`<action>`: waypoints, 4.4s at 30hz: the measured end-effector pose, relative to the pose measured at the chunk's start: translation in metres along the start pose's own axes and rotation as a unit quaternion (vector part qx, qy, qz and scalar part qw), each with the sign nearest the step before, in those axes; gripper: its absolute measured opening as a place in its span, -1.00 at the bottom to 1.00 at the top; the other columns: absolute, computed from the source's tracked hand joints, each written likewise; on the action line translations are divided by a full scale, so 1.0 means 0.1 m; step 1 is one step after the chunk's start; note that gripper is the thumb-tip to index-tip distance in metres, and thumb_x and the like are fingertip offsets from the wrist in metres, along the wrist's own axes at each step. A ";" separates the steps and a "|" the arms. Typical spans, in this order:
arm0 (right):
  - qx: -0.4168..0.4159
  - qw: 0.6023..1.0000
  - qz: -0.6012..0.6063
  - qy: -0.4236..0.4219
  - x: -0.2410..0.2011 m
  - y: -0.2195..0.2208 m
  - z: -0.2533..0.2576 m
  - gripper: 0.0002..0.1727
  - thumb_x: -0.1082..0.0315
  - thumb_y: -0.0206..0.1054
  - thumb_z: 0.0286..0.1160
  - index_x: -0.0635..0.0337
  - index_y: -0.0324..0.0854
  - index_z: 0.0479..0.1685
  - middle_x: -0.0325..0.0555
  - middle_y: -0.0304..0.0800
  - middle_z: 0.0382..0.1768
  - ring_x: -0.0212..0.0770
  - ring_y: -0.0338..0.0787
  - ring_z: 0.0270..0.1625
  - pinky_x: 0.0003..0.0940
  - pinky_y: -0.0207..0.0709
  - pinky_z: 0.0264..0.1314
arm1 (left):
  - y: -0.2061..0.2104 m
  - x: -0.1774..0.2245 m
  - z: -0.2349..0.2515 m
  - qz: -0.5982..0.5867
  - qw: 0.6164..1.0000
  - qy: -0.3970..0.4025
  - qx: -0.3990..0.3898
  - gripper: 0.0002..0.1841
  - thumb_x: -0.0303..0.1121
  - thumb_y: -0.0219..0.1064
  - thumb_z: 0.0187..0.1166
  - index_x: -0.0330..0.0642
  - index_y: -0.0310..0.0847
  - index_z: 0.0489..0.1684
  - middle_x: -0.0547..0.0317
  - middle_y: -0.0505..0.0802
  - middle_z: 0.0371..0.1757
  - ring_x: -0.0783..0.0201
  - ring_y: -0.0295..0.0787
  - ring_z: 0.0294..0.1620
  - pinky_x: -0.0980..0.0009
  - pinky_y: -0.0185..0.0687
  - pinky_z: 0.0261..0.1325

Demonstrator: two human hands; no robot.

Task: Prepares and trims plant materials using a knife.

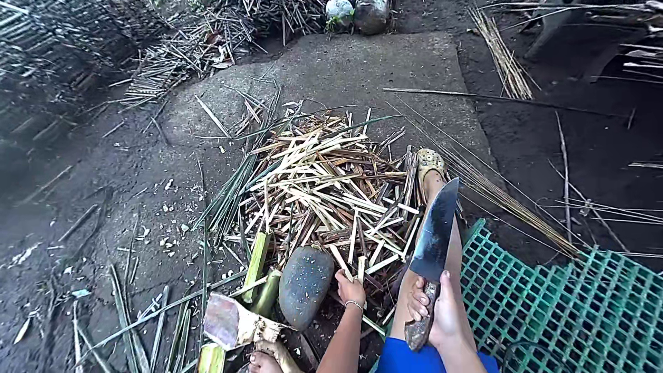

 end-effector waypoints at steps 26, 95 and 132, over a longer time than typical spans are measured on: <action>-0.176 0.900 -0.381 -0.114 0.76 0.87 -0.41 -0.39 -0.10 -0.32 0.81 0.07 0.55 -0.30 -0.56 0.39 -0.77 -0.60 0.39 -0.79 -0.63 0.40 -0.73 | -1.57 0.41 -0.23 -0.359 0.859 0.347 0.113 -0.80 -0.71 0.03 0.31 -0.21 0.44 -0.53 0.45 0.59 -0.49 0.65 0.54 -0.36 0.62 0.51 -0.16; -0.183 0.730 -0.646 -0.131 0.65 1.46 -0.21 -0.33 -0.07 -0.18 0.89 0.26 0.63 -0.34 -0.18 0.42 -0.67 -0.21 0.45 -0.61 -0.13 0.42 -0.42 | -2.35 0.11 -0.36 -0.441 0.840 0.209 0.236 -0.45 -0.78 0.03 0.43 -0.54 0.27 0.51 -0.32 0.55 0.42 0.08 0.63 0.21 0.25 0.59 0.22; -0.124 0.680 -0.722 0.034 1.57 0.75 0.26 -0.20 -0.24 -0.20 0.84 0.31 0.77 -0.04 0.27 0.84 -0.04 0.24 0.81 0.15 0.29 0.56 0.25 | -1.59 0.63 -0.56 -0.172 0.898 0.401 -0.058 -0.69 -0.53 0.16 0.67 -0.52 0.61 0.27 -0.08 0.85 0.12 0.35 0.78 0.16 0.39 0.63 0.36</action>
Point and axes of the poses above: each hand's wrist, its own z-axis towards the middle knuckle, its own y-axis out of the palm, x = y × z, the point moved 7 cm from there along z, towards the middle knuckle
